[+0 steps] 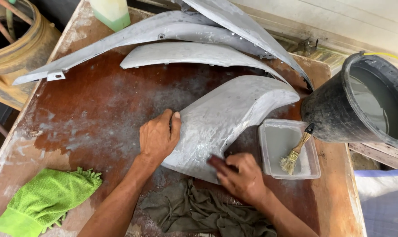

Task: The person sands the surface of a grey motorcycle mudguard using a sanding block. They hold the mudguard steady with one hand while moving the sanding block back and forth across the curved surface. Other mudguards, a bucket of water, and a brush are visible on the workbench.

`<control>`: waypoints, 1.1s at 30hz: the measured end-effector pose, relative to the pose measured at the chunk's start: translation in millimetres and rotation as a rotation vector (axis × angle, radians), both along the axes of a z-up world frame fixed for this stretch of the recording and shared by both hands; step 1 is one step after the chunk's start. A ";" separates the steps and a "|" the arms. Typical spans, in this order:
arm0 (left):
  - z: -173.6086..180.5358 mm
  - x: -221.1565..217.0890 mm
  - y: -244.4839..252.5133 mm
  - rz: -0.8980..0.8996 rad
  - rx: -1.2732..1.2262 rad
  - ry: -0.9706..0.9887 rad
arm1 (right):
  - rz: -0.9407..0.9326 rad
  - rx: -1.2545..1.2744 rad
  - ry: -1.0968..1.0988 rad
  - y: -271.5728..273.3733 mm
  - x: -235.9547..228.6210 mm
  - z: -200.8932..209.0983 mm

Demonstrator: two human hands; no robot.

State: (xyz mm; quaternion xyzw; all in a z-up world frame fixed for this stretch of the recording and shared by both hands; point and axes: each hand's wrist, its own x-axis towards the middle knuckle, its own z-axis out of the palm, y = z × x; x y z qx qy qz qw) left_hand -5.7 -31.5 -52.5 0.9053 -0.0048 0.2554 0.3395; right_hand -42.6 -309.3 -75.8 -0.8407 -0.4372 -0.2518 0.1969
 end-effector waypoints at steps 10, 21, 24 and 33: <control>-3.5 1.9 1.6 -0.001 0.012 -0.038 | -0.030 0.019 0.014 6.3 -7.7 11.4; -4.6 0.0 1.4 -0.003 0.010 -0.012 | 0.055 -0.001 0.099 7.0 -5.3 12.2; -0.9 -1.2 1.2 -0.006 0.001 -0.023 | 0.124 -0.109 0.166 8.3 -24.5 23.2; -4.3 0.0 0.5 0.005 0.016 -0.028 | 0.128 -0.032 0.092 6.7 -8.9 7.6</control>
